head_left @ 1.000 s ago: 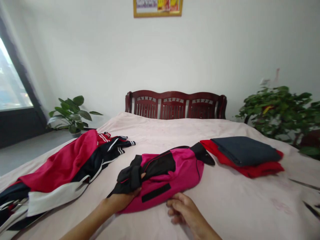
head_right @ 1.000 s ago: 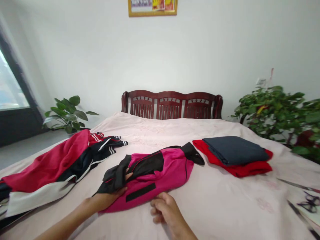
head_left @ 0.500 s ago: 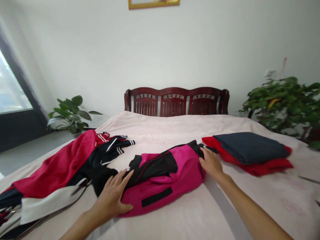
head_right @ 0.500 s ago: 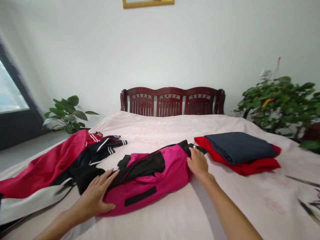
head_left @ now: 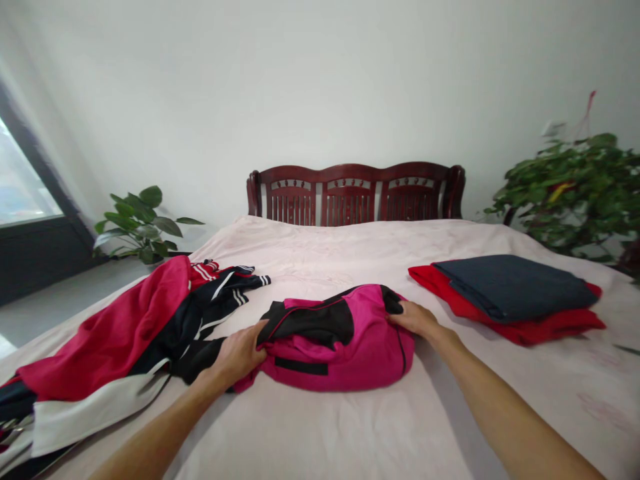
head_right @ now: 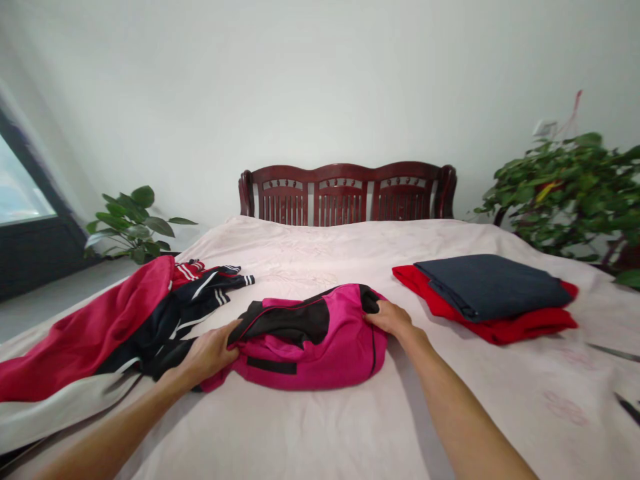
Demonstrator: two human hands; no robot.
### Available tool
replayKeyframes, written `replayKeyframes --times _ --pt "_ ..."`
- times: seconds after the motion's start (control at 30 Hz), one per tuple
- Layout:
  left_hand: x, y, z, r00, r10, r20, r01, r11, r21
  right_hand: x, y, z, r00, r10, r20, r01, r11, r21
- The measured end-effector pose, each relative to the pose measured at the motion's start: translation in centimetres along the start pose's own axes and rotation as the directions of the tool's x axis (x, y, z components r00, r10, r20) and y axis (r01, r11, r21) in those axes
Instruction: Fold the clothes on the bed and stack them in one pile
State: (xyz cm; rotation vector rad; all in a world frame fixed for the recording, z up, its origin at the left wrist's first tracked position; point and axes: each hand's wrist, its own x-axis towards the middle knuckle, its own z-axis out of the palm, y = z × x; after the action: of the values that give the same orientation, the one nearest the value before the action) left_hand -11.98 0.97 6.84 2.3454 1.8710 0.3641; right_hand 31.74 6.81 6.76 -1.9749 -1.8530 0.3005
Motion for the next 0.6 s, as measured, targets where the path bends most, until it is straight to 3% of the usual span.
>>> replayKeyframes --times 0.13,0.23,0.33,0.43,0.53,0.6 --pt "-0.1 -4.5 -3.4 0.983 -0.049 -0.175 0.068 0.992 0.106 -5.5 -2.1 1.2 0.992 -0.117 0.045 0.104 0.969 0.225" --pt "-1.6 -8.6 -5.2 0.95 -0.123 -0.286 0.15 0.986 0.075 -11.0 -3.1 1.9 0.979 -0.197 0.048 0.147 0.853 0.501" --pt "-3.2 -11.0 -6.2 0.961 -0.073 -0.266 0.066 0.997 -0.037 -14.6 -3.4 1.7 0.958 -0.214 0.189 0.026 0.726 0.688" --pt "-4.1 -11.8 -7.6 0.983 -0.045 -0.18 0.018 0.989 -0.148 -15.5 -3.6 1.0 0.939 -0.19 0.286 -0.114 0.612 0.783" --pt "-4.5 -12.5 -9.7 0.998 -0.034 -0.057 0.019 0.966 -0.257 -15.8 -4.5 -0.3 0.908 -0.222 0.355 -0.128 0.659 0.741" --pt "-4.8 -13.2 -11.1 0.997 -0.044 -0.058 0.024 0.949 -0.315 -16.5 -5.6 -1.7 0.871 -0.282 0.403 -0.089 0.716 0.693"
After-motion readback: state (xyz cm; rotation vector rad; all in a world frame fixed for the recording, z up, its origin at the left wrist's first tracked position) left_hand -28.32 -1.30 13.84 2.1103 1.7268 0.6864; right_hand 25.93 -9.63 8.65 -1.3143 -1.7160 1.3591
